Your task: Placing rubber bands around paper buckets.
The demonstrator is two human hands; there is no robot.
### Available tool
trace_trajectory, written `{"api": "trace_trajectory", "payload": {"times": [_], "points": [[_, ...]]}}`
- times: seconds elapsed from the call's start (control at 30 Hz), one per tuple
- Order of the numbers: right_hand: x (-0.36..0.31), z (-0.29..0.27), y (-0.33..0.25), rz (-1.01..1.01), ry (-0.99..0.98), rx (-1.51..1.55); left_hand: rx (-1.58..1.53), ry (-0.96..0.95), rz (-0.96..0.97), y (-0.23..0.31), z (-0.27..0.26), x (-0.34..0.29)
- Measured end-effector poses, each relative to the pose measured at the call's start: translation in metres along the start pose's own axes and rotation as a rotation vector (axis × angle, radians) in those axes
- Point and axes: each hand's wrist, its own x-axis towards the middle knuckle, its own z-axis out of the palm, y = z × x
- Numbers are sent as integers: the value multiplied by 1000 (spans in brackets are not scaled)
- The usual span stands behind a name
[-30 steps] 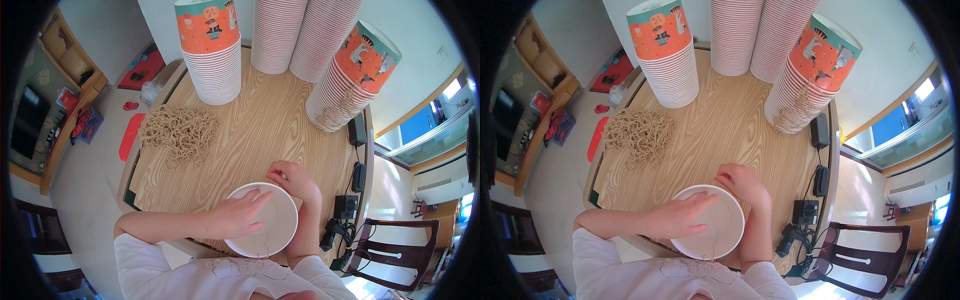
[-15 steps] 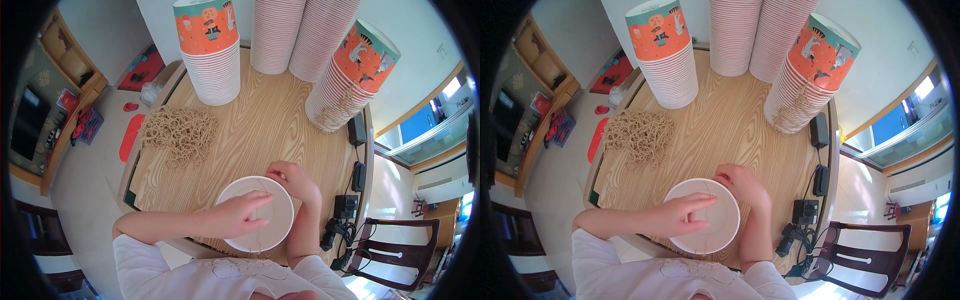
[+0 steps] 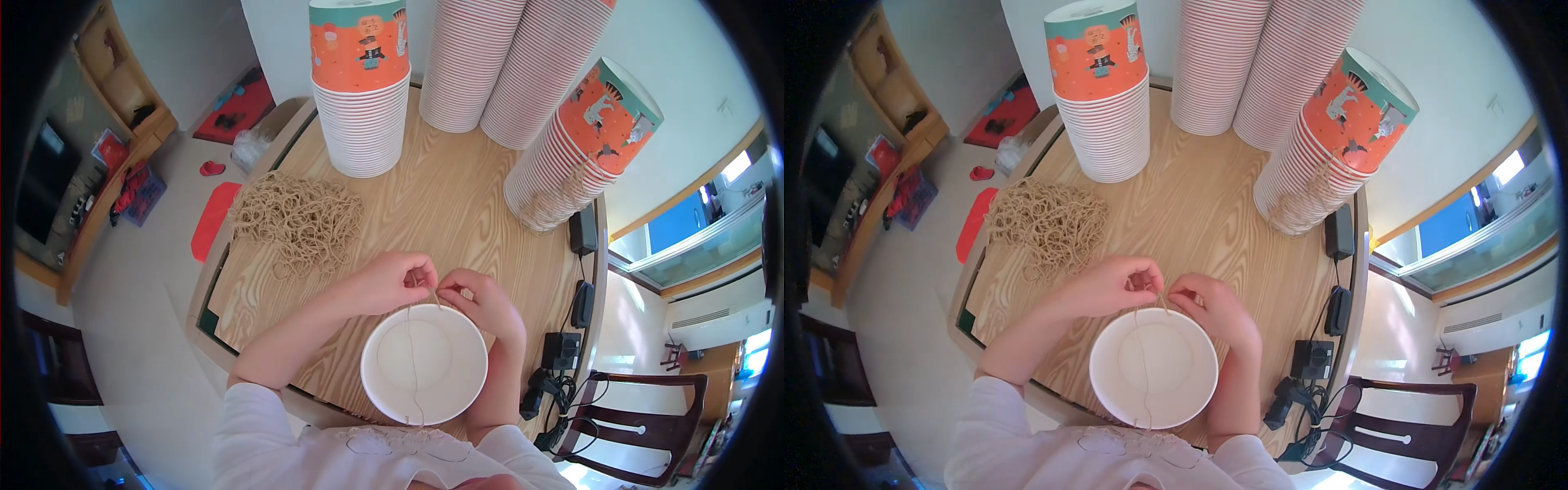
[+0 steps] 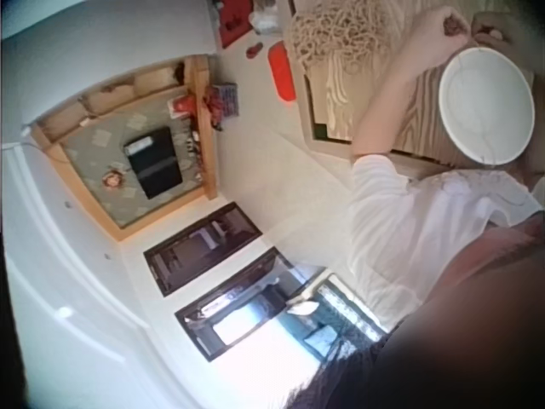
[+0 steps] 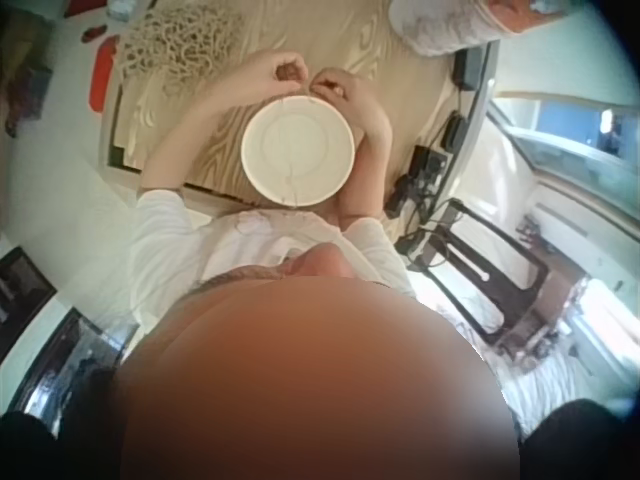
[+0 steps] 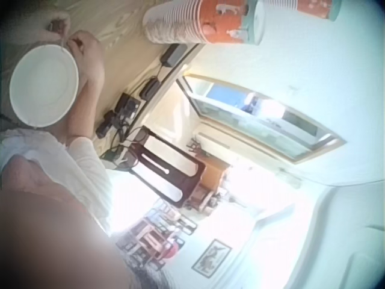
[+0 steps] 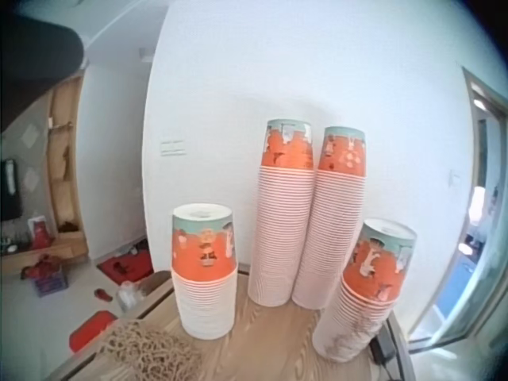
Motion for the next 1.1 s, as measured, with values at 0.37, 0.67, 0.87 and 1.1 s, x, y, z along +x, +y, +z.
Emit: {"api": "trace_trajectory", "payload": {"times": [0.37,0.67,0.87,1.1], "points": [[1,3,7,76,78,-62,-436,-174,229,-58,15,33],[-1,0,-1,193,107,-66,-393,-116,222,-62,26,26],[-1,1,-11,125,45,-107,-207,-124,220,-53,23,10],[-6,1,-19,93,31,-100,-181,-188,206,-37,12,4]]}}
